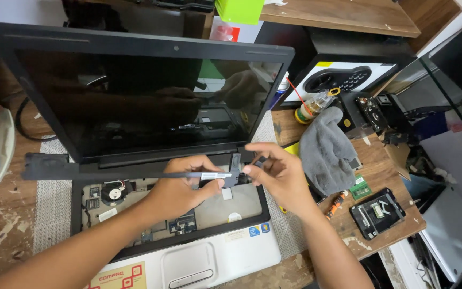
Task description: Cleaning a laptop component using a cloth and a small tool for detailed maintenance.
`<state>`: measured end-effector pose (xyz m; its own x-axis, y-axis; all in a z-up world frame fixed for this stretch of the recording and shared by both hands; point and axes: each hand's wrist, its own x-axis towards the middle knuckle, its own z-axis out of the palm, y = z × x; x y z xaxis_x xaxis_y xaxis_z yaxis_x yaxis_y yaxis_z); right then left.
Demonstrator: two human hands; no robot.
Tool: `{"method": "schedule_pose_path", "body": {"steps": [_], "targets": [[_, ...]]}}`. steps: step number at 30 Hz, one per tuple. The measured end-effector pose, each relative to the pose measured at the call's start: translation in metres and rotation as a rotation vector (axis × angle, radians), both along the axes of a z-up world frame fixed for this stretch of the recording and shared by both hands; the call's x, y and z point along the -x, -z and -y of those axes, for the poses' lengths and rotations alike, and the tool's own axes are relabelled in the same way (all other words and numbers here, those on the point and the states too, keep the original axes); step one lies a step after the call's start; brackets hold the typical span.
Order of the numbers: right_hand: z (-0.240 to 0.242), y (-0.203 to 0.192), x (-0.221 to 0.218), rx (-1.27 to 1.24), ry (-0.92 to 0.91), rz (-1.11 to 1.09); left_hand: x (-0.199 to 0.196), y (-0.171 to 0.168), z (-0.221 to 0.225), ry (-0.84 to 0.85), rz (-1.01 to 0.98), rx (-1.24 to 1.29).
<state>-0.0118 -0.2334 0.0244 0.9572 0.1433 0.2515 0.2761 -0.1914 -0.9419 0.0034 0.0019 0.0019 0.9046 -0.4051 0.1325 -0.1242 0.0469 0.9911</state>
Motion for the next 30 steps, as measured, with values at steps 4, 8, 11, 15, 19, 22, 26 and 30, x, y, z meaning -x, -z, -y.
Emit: {"method": "schedule_pose_path", "body": {"steps": [4, 8, 11, 15, 19, 22, 26, 30], "targets": [[0.003, 0.005, -0.001, -0.153, 0.045, 0.009, 0.001, 0.000, 0.002, -0.009, 0.005, -0.030], [0.006, 0.005, -0.001, -0.118, 0.007, 0.082, 0.004, -0.013, 0.001, -0.005, 0.038, -0.045], [0.003, -0.003, 0.002, -0.086, -0.025, 0.116, 0.002, -0.010, 0.000, -0.007, 0.067, -0.070], [0.000, -0.010, 0.004, -0.002, -0.048, 0.209, 0.002, -0.012, 0.000, 0.027, 0.121, -0.106], [-0.015, -0.020, 0.004, 0.161, -0.075, 0.393, 0.001, -0.003, 0.000, 0.026, 0.156, -0.105], [-0.012, -0.015, 0.002, 0.331, 0.108, 0.648, 0.003, -0.002, 0.001, 0.042, 0.171, -0.117], [-0.004, -0.014, 0.000, 0.191, 0.029, 0.637, 0.004, -0.003, 0.002, 0.043, 0.196, -0.115], [-0.012, -0.016, 0.004, 0.168, -0.140, 0.471, 0.003, -0.003, 0.001, 0.061, 0.198, -0.078]]}}
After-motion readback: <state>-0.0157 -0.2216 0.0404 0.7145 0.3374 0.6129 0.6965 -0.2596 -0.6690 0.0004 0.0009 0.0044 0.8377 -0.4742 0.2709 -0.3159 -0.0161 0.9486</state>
